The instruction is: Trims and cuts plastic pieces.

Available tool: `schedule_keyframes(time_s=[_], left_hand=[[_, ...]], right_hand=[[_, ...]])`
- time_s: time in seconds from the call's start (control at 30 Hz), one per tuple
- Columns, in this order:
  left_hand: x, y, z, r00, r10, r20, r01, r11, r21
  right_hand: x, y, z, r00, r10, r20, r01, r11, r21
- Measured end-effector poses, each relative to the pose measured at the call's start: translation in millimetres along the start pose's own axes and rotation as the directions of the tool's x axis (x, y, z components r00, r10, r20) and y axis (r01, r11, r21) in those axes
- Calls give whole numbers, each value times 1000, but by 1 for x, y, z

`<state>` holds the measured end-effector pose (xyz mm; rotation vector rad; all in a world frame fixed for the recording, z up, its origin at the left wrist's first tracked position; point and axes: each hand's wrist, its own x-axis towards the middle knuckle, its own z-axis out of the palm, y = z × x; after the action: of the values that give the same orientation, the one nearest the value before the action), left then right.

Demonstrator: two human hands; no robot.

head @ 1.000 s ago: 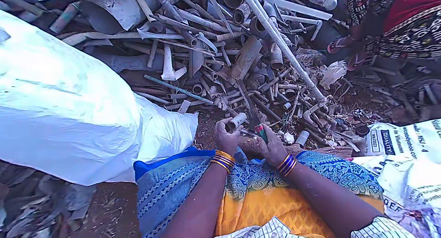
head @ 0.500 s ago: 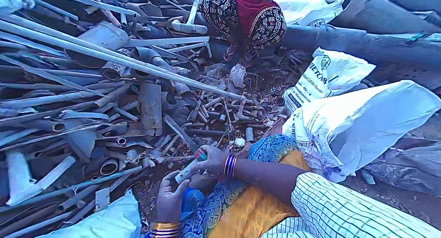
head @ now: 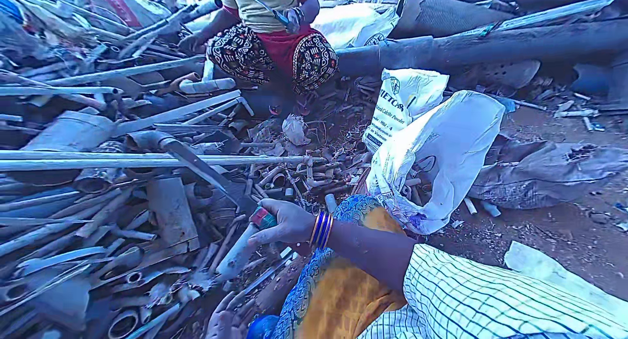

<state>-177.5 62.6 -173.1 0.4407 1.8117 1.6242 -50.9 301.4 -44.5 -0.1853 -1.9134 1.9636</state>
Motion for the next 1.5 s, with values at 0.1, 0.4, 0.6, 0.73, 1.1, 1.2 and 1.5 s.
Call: schedule_keyframes(time_s=[0.1,0.4,0.6,0.73,1.1,1.2,1.5], left_hand=[[-15,14,16,996,-9,84,18,994,-108],[-30,14,21,979,-33,-201,58,991,121],[-78,104,-49,521,643,-561,-272,748,606],[-119,163,-130,-5,921,-389,28,389,921],[-156,232,-223,298,643,-706,443,562,698],[-131,203,-170,377,699,-608,182,588,788],[1,63,-37,915,-33,-401,298,726,620]], right_hand=[[-6,31,22,973,175,150,-138,963,-232],[-24,108,40,708,706,-15,-667,661,-343],[-15,124,45,722,683,-110,-670,651,-356],[-19,131,47,757,645,-106,-624,665,-410],[-18,119,50,752,648,-116,-647,694,-314],[-12,120,45,725,672,-152,-687,694,-214],[71,110,-21,734,668,-123,-527,447,-723]])
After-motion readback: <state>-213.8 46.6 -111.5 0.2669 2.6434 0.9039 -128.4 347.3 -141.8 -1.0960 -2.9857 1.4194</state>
